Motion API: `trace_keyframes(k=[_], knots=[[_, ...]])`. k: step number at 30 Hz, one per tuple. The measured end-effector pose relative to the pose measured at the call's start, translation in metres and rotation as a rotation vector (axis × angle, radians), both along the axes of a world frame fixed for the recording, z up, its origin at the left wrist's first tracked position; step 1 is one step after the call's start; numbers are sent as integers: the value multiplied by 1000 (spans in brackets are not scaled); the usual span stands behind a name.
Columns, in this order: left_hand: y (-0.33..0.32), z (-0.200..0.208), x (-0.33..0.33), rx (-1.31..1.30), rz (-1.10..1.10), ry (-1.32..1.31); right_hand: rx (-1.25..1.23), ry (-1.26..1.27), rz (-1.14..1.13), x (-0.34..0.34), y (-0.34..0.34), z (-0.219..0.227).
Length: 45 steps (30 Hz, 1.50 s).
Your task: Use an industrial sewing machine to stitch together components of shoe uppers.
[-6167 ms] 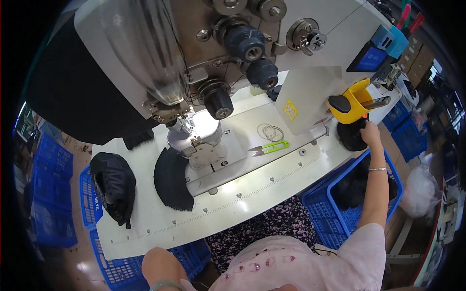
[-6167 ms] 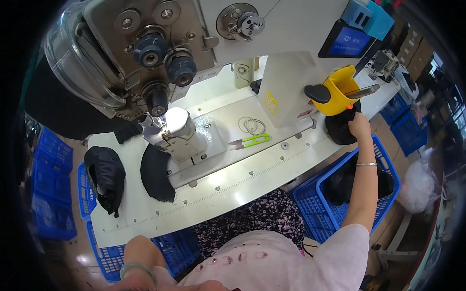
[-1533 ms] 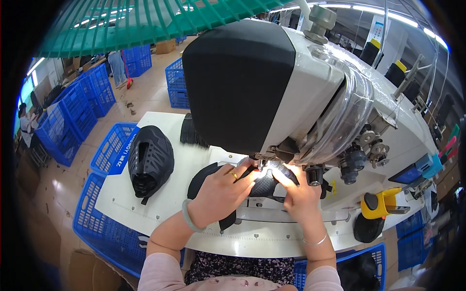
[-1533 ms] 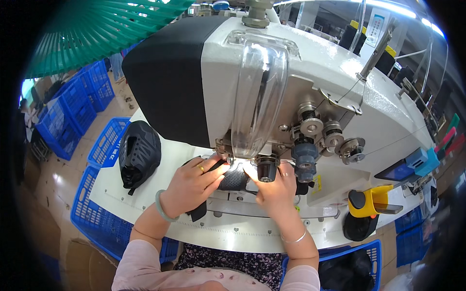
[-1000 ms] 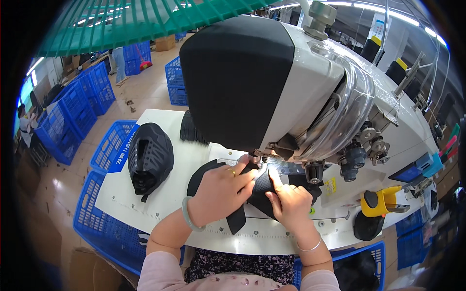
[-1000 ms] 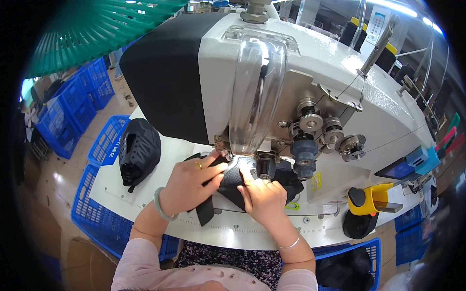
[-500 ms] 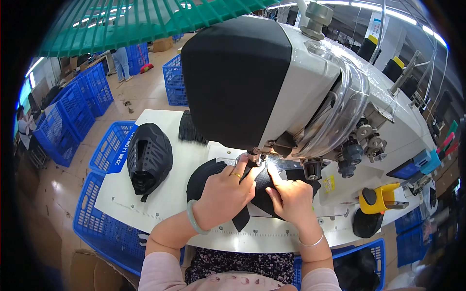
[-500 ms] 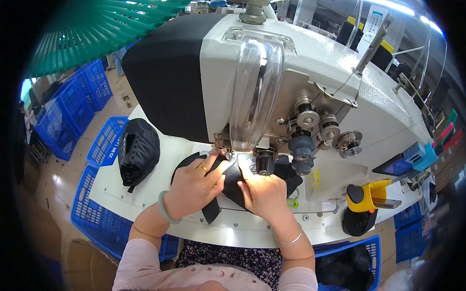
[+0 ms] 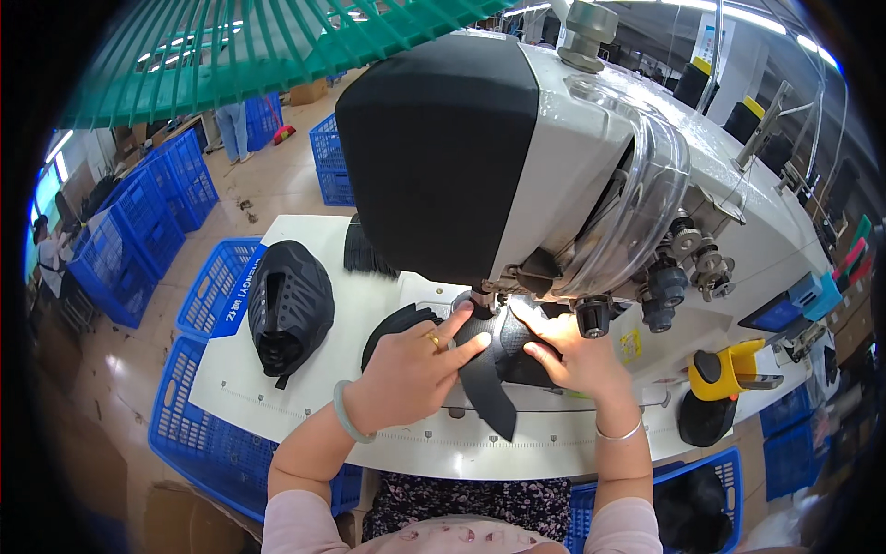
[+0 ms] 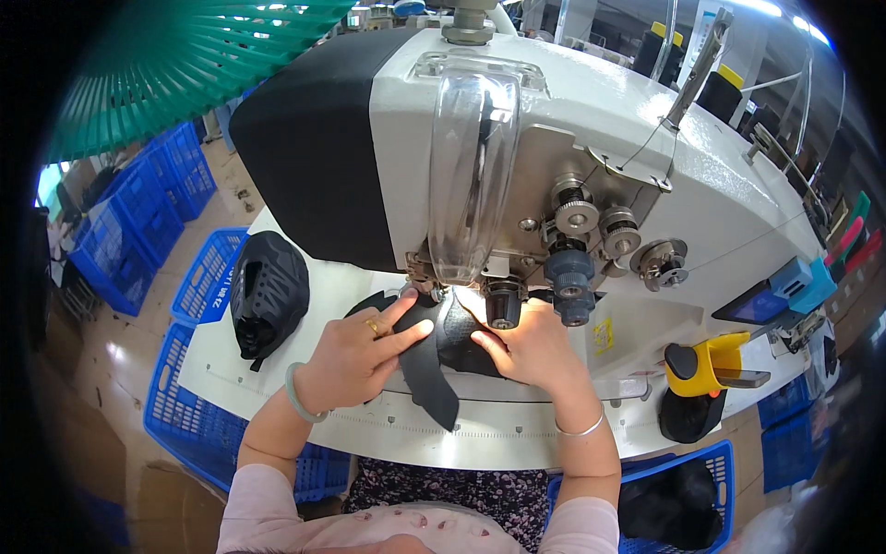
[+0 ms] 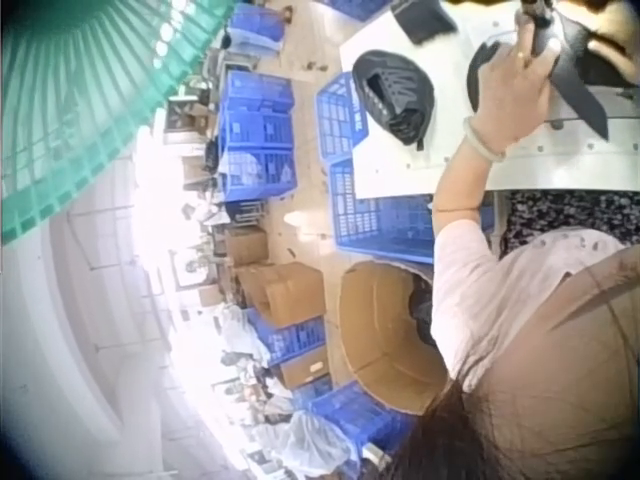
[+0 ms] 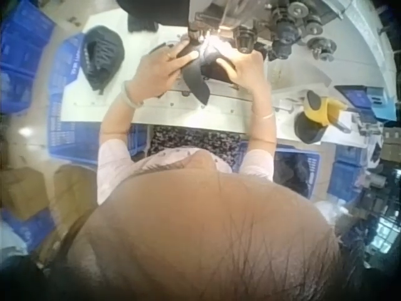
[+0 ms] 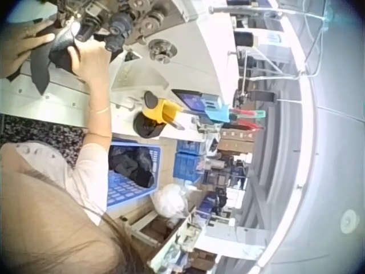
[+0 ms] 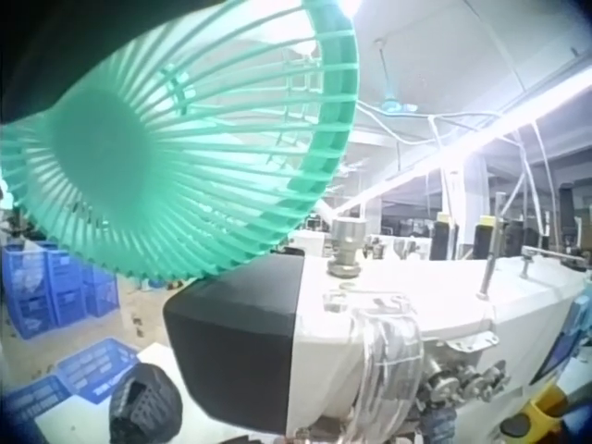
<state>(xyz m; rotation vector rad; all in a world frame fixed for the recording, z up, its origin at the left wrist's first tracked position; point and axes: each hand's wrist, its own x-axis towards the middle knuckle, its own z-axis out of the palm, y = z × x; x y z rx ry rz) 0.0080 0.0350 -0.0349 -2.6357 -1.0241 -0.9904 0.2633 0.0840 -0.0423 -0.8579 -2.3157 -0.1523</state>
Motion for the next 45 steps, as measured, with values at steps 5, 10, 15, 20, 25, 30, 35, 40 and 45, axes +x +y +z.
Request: trace_keyframes(k=[5, 10, 15, 20, 25, 30, 35, 40, 45], knots=[[-3, -1, 6, 84, 55, 126, -38, -58, -34, 9, 6, -8], [-4, -4, 12, 153, 103, 119, -4, -87, -9, 10, 12, -4], [-6, -5, 14, 168, 126, 121, 51, -211, -116, 1, -7, 7], [-8, -7, 19, 202, 169, 104, 128, -216, 56, -7, -7, 0], [-7, -2, 22, 185, 173, 111, 360, -115, 198, -3, 7, -32], [6, -3, 18, -9, 1, -288, 334, 51, 289, -3, 0, -22], [8, 5, 16, -131, 50, -344, 204, 9, 314, -3, -1, -9], [5, 0, 18, -66, 61, -291, 23, 69, 272, -5, -5, -6], [-1, -4, 23, 210, 65, -34, 48, 139, 290, -1, -2, -15]])
